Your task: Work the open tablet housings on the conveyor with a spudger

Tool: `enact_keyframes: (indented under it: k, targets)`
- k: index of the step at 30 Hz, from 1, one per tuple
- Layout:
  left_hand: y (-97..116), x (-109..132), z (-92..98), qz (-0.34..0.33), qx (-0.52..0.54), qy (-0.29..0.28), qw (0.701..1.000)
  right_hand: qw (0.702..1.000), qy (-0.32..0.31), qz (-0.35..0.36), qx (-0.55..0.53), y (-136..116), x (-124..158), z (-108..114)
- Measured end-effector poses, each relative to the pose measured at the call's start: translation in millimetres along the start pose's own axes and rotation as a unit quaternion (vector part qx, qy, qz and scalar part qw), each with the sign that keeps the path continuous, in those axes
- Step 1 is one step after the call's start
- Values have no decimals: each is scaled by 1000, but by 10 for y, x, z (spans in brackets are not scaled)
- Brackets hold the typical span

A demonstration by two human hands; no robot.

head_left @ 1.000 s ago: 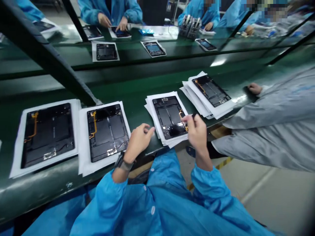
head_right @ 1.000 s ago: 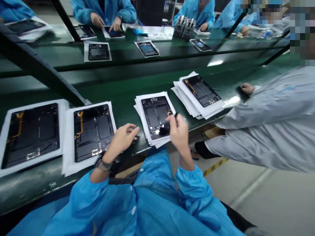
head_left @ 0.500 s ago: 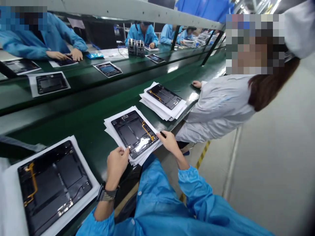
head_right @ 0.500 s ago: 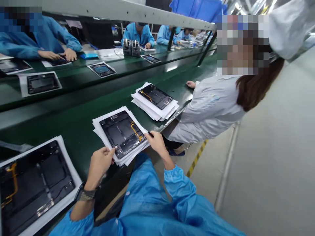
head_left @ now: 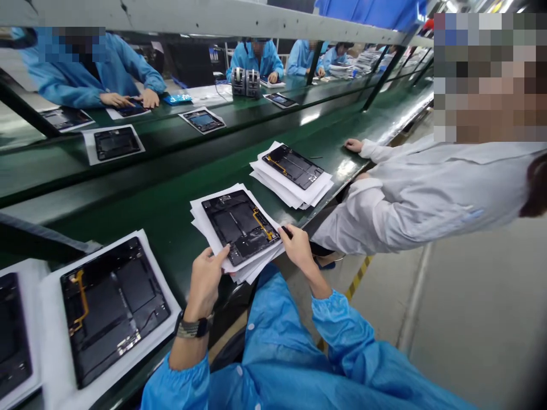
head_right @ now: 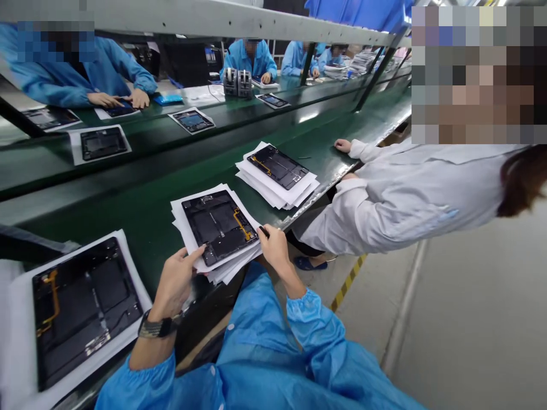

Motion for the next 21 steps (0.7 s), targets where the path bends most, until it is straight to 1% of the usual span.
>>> enact_keyframes:
  k: [3,5,7,9,11,12,14,16,18,19,20,21]
  targets:
    - [54,-6,3,-20,57,-4,998,1000,9,4,-23,-56,26,39]
    - [132,-15,60,-33,78,-5,996,999,12,6,-44,-107,56,70]
    - [220,-11,188,-39,89,-7,995,998,6,6,-66,-168,105,62]
    - [291,28,405,-39,88,0,995,992,-27,-15,-119,-245,187,-20]
    - [326,113,711,-37,78,15,996,973,-90,-60,-203,-347,316,-186]
    - [325,173,894,-35,72,25,996,957,-130,-90,-245,-410,399,-297]
    - [286,326,1301,-32,59,47,997,915,-216,-147,-308,-563,592,-554]
    - [204,509,1727,-24,39,72,996,869,-302,-188,-344,-735,796,-835]
    - [100,704,2115,-12,8,98,995,830,-377,-201,-359,-899,978,-1115]
    - [47,796,2278,-6,-7,112,994,818,-406,-198,-354,-969,1053,-1248]
    - [-3,880,2414,0,-19,129,992,814,-429,-189,-342,-1028,1113,-1372]
    - [-48,952,2521,5,-28,144,989,817,-444,-175,-323,-1075,1159,-1483]
Point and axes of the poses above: each hand's wrist, its own x-axis away from the middle knuckle, its own z-axis out of the back of the hand, y = z × x, the point moved 1 cm from there along -x, towards the middle knuckle, and after that the axes turned 11 degrees about -z, right-handed, at the moved point
